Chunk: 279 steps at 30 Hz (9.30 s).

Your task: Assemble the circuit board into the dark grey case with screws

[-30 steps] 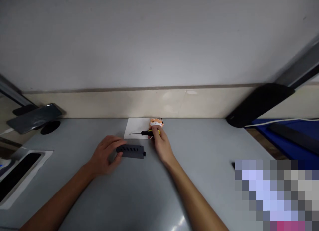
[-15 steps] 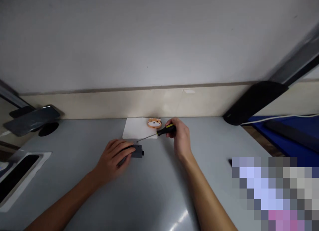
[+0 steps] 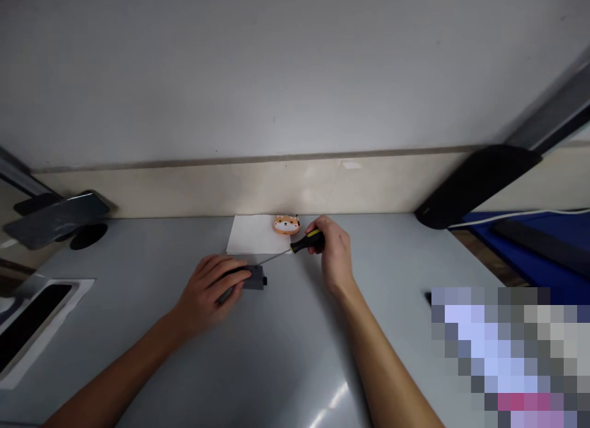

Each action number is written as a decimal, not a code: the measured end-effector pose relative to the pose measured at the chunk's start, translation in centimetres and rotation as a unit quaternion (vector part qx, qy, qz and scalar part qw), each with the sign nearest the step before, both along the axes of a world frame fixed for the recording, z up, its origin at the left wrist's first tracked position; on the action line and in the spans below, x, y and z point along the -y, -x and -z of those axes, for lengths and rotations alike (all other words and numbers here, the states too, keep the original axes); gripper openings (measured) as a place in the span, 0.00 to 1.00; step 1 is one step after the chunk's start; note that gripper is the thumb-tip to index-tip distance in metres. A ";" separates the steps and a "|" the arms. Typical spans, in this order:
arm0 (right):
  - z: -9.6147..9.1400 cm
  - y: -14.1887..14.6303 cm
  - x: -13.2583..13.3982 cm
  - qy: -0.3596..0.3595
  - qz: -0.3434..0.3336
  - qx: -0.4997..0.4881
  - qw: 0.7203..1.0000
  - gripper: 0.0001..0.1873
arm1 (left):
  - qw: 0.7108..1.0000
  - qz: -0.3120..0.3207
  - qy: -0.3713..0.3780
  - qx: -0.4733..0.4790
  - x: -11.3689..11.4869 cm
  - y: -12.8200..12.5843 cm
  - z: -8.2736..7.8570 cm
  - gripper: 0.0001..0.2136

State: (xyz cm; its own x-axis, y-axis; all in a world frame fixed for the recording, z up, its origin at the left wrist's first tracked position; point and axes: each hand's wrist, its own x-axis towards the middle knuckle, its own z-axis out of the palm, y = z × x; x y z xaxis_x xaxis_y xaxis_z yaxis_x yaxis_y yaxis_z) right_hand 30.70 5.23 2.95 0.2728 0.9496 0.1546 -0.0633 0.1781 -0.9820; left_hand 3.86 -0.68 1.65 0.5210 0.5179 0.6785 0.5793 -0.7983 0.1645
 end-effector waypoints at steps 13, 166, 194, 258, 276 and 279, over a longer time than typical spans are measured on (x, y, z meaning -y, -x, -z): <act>-0.4 -0.2 0.1 0.010 0.019 0.057 0.998 0.17 | 0.999 -0.001 0.031 -0.029 0.0 -0.3 0.6 0.23; -3.5 4.7 5.5 -0.384 -0.038 0.428 0.818 0.13 | 0.926 -0.125 0.350 0.061 -1.2 -0.3 2.3 0.15; -4.3 5.1 5.9 -0.391 -0.005 0.443 0.807 0.14 | 0.929 -0.115 0.350 0.045 -1.2 -0.1 2.1 0.15; -3.4 4.1 5.5 -0.333 0.010 0.316 0.888 0.17 | 0.992 -0.011 0.118 0.048 0.2 -0.2 1.1 0.09; -2.9 5.4 6.6 -0.435 0.050 0.231 0.869 0.13 | 0.994 0.082 0.065 0.021 -0.2 -0.1 1.4 0.03; -2.9 5.5 6.7 -0.464 0.070 0.228 0.853 0.13 | 0.994 0.070 0.064 0.049 -0.6 0.1 1.6 0.03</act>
